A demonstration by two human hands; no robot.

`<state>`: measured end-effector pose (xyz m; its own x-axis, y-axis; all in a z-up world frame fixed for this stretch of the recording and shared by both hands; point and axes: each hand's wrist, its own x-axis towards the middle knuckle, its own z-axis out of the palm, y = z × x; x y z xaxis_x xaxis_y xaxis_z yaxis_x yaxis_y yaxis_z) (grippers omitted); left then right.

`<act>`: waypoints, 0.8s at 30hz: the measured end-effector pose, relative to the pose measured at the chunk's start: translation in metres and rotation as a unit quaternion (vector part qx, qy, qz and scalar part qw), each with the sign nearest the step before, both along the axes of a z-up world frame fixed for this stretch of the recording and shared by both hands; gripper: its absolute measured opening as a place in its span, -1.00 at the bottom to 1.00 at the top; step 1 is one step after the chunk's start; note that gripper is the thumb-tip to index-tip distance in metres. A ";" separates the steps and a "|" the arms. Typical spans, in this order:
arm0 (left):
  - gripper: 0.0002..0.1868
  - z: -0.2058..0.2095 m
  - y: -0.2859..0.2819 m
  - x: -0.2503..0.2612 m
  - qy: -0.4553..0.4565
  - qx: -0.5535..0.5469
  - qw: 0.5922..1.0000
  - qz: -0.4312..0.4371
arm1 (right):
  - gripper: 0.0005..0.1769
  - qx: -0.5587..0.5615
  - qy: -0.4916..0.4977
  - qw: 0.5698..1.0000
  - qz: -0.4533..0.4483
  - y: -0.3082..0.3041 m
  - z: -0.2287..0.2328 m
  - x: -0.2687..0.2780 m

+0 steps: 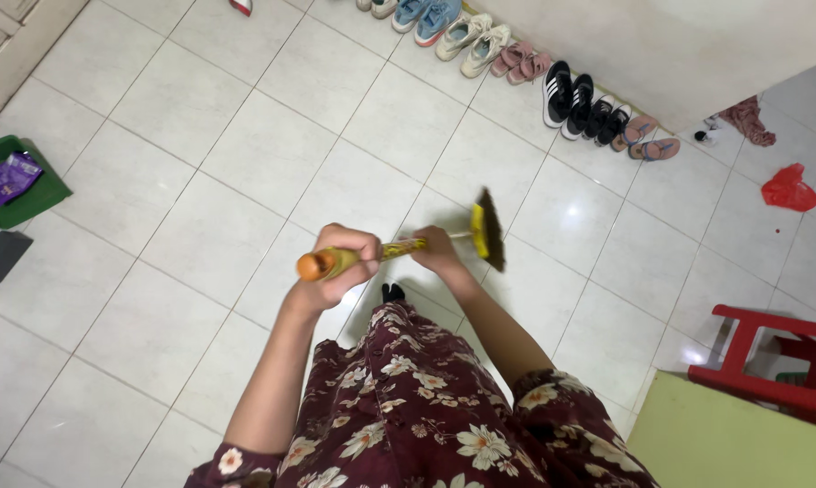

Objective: The person sweeps a tiled floor using a yellow broom with a long handle. They move the broom back and forth across the room, sweeping around various items such as shoes lined up against the wall, a green table, and a bucket.

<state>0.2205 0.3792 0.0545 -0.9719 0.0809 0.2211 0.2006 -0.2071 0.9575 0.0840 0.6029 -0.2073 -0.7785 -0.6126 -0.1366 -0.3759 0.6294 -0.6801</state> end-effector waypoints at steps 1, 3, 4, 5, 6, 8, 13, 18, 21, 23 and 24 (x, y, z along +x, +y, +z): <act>-0.66 0.010 -0.005 0.019 0.004 -0.030 0.999 0.011 | -0.82 -0.032 -0.011 0.999 -0.004 -0.016 0.010 0.016; -0.65 0.026 -0.016 0.051 0.014 -0.090 0.995 0.036 | -0.61 -0.068 -0.011 0.998 0.003 -0.049 0.032 0.044; -0.65 0.032 -0.022 0.063 0.028 -0.096 0.994 0.047 | -0.51 -0.072 0.000 0.997 0.014 -0.064 0.041 0.058; -0.65 0.037 -0.027 0.076 0.043 -0.102 0.992 0.058 | -0.53 -0.091 -0.013 0.996 0.007 -0.080 0.050 0.070; -0.65 0.041 -0.029 0.093 0.054 -0.108 0.990 0.071 | -0.54 -0.109 -0.028 0.994 0.001 -0.096 0.057 0.085; -0.69 0.051 -0.038 0.129 0.082 -0.057 0.991 0.087 | -0.52 -0.111 -0.032 0.993 0.009 -0.114 0.072 0.109; -0.66 0.067 -0.041 0.206 0.127 0.026 0.981 0.143 | -0.37 -0.074 0.064 0.994 0.043 -0.113 0.105 0.176; -0.64 0.025 -0.015 0.231 0.081 0.119 0.987 0.074 | -0.48 -0.030 0.062 0.997 -0.039 -0.040 0.081 0.205; -0.68 -0.008 0.013 0.231 0.051 0.134 0.989 0.040 | -0.47 -0.006 0.136 0.988 -0.075 0.012 0.042 0.220; -0.68 -0.026 0.037 0.233 -0.004 0.133 0.991 0.024 | -0.51 0.012 0.136 0.987 -0.090 0.046 0.010 0.234; -0.68 -0.032 0.043 0.239 -0.033 0.130 0.991 0.016 | -0.52 -0.007 0.131 0.988 -0.080 0.055 -0.004 0.244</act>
<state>0.4590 0.4220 0.0227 -0.9861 -0.0010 0.1663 0.1496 -0.4429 0.8840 0.3278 0.6578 -0.2115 -0.8735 -0.4785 0.0901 -0.4359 0.6860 -0.5825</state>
